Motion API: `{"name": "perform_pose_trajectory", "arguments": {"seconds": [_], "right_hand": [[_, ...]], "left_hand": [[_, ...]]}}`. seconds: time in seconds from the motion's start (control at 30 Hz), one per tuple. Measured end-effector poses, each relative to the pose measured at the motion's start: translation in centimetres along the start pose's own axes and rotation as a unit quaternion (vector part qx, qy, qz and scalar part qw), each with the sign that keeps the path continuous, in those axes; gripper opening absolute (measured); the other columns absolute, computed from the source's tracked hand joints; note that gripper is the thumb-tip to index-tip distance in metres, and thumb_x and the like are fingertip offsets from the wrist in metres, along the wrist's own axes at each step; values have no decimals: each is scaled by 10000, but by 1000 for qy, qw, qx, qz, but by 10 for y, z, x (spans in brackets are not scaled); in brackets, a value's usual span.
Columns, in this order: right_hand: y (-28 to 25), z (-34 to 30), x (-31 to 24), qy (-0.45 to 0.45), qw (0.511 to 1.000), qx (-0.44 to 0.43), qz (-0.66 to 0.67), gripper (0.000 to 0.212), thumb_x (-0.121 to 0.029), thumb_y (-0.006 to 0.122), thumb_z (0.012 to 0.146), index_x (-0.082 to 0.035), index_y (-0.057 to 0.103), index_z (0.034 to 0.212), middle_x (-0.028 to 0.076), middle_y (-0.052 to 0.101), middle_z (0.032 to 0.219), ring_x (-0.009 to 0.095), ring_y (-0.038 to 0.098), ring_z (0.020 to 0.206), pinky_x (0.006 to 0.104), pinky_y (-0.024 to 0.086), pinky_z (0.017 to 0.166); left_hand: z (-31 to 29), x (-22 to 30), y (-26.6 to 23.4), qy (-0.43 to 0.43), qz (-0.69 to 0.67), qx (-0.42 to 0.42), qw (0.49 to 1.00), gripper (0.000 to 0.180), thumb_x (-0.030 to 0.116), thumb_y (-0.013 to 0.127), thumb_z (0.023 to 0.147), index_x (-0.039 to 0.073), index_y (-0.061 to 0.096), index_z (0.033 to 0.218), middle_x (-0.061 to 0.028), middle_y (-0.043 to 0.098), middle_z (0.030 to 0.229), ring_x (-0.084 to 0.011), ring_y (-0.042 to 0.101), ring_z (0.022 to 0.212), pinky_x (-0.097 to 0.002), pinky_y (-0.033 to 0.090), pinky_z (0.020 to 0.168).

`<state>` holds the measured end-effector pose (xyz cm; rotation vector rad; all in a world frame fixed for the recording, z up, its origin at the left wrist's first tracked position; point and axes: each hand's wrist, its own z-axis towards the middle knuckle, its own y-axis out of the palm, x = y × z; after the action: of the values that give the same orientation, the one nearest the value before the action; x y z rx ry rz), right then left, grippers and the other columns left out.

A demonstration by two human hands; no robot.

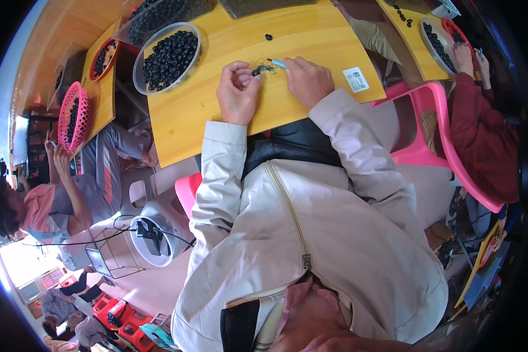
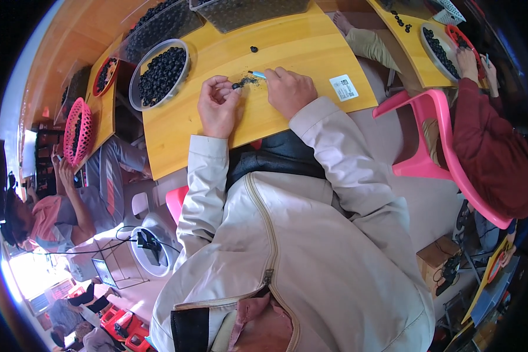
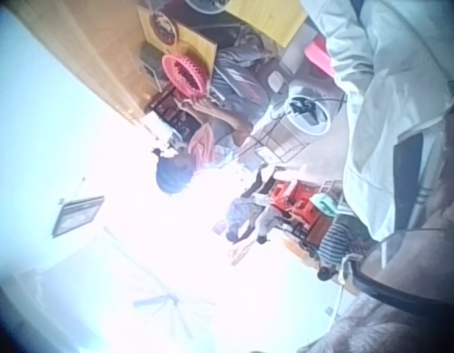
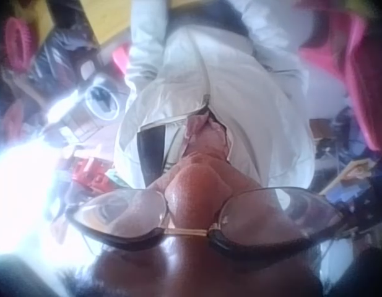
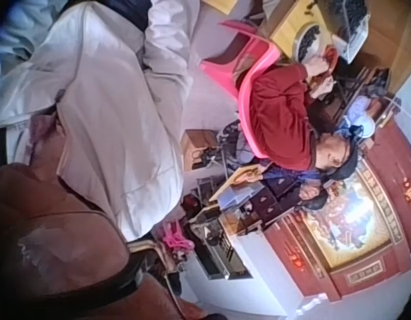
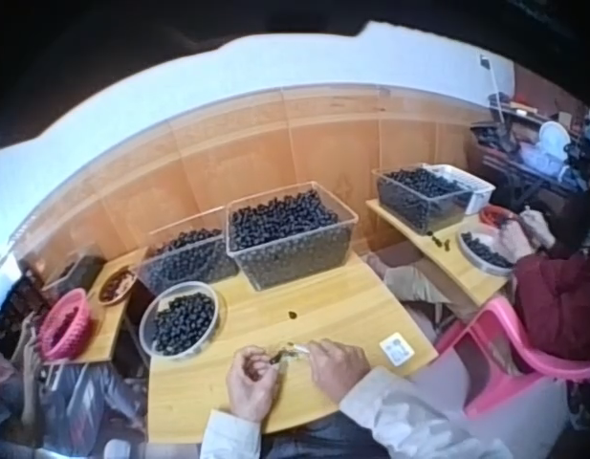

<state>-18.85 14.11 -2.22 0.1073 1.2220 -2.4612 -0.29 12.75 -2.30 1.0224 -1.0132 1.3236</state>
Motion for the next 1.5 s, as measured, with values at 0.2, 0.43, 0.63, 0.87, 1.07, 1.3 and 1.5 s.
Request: {"name": "perform_pose_trajectory", "arguments": {"seconds": [0.2, 0.43, 0.63, 0.87, 1.07, 1.3, 1.5], "right_hand": [[-4, 0, -5, -10, 1000, 3, 29, 25, -124, 650, 895, -103, 662, 887, 70, 653, 784, 280, 713, 709, 440, 571, 593], [-4, 0, -4, -14, 999, 4, 45, 41, -123, 671, 888, -95, 674, 917, 73, 643, 779, 286, 703, 708, 443, 558, 588], [-8, 0, -6, -6, 998, -19, 53, 154, -114, 724, 884, -89, 723, 1037, 81, 672, 834, 300, 710, 751, 435, 572, 638], [-8, 0, -6, -7, 998, -16, 66, 159, -113, 727, 882, -92, 721, 1039, 83, 668, 829, 305, 706, 749, 440, 568, 634], [-9, -1, -6, -1, 997, -19, 69, 162, -108, 729, 880, -91, 720, 1041, 87, 668, 835, 312, 704, 752, 441, 567, 635], [-9, -1, -6, -1, 997, -11, 81, 162, -108, 734, 881, -89, 719, 1040, 88, 665, 829, 311, 702, 747, 439, 563, 632], [-8, 0, -8, -9, 996, -1, 87, 165, -104, 742, 871, -94, 719, 1034, 86, 661, 819, 301, 701, 739, 429, 562, 623]], "left_hand": [[1, -4, -3, 26, 40, -11, 999, 344, -58, 747, 886, -28, 682, 1223, -55, 649, 1025, -98, 630, 867, -227, 538, 809], [2, 1, -4, 74, 90, -23, 993, 237, -44, 763, 886, -12, 746, 1120, -61, 658, 1043, -116, 645, 879, -241, 544, 813], [3, -4, -4, 69, 44, -25, 996, 205, -45, 765, 886, -11, 751, 1087, -59, 652, 1050, -113, 642, 874, -235, 540, 801], [2, -9, -5, 18, -25, 2, 1000, 257, -71, 805, 844, -22, 695, 1072, -32, 656, 998, -72, 633, 850, -212, 536, 770], [2, -4, -1, -15, -72, -1, 997, 294, -64, 793, 865, -29, 673, 1131, -38, 693, 982, -70, 651, 841, -200, 536, 774], [2, -6, -2, -45, -77, -18, 996, 244, -81, 730, 898, -39, 679, 1133, -50, 699, 1023, -94, 680, 891, -219, 554, 822], [5, -11, -4, 22, -45, 2, 999, 243, -87, 712, 887, -30, 688, 1123, -57, 653, 1047, -106, 676, 912, -226, 553, 820]]}}
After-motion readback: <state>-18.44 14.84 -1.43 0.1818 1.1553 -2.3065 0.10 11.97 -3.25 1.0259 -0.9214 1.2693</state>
